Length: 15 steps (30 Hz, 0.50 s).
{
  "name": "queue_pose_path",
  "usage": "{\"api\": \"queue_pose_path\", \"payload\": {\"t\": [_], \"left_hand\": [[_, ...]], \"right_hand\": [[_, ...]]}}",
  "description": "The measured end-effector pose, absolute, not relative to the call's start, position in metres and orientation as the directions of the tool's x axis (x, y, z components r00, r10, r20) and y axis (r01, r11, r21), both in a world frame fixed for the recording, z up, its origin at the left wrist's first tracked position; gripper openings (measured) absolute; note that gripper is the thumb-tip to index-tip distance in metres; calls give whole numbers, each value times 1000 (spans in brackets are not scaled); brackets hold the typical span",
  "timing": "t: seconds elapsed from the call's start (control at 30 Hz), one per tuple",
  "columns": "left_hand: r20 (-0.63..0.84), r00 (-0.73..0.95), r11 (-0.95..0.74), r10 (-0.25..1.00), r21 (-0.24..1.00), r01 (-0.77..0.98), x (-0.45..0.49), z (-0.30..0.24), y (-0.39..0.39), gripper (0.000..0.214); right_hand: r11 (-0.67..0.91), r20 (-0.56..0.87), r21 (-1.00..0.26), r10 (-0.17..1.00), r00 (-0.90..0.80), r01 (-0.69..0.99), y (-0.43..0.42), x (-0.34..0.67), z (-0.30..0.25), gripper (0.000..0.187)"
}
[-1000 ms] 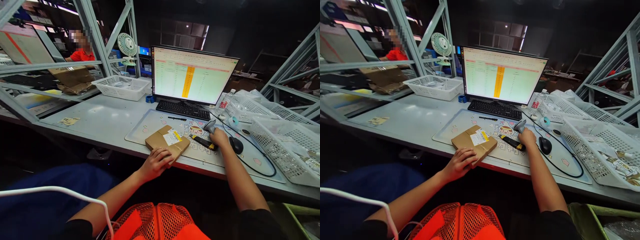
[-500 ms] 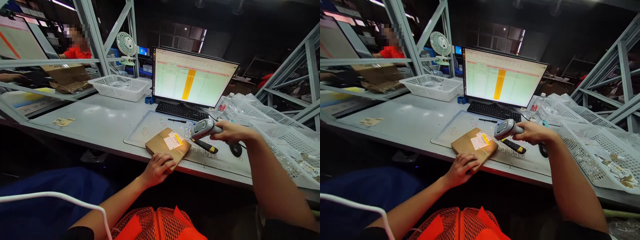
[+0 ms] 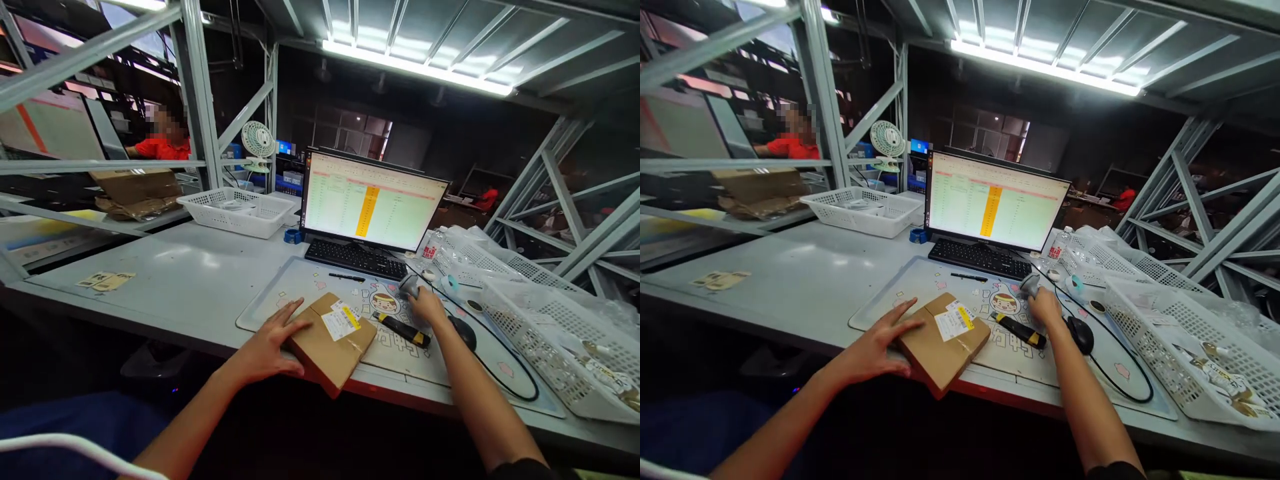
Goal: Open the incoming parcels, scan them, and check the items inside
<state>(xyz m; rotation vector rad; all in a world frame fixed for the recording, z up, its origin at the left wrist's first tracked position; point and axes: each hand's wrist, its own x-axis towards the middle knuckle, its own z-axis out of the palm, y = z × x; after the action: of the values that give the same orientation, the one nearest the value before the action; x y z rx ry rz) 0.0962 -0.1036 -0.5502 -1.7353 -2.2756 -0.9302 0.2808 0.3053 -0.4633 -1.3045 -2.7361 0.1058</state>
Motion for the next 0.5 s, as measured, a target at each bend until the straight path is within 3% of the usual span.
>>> {"api": "queue_pose_path", "payload": {"t": [0.1, 0.17, 0.37, 0.5], "left_hand": [[387, -451, 206, 804, 531, 822, 92, -551, -103, 94], [358, -501, 251, 788, 556, 792, 95, -553, -100, 95], [483, -566, 343, 668, 475, 810, 96, -570, -95, 85], [618, -575, 444, 535, 374, 815, 94, -583, -95, 68]], "right_hand": [[570, 91, -122, 821, -563, 812, 314, 276, -475, 39], [550, 117, -142, 835, -538, 823, 323, 269, -469, 37], [643, 284, -238, 762, -581, 727, 339, 214, -436, 50], [700, 302, -284, 714, -631, 656, 342, 165, -458, 51]]}}
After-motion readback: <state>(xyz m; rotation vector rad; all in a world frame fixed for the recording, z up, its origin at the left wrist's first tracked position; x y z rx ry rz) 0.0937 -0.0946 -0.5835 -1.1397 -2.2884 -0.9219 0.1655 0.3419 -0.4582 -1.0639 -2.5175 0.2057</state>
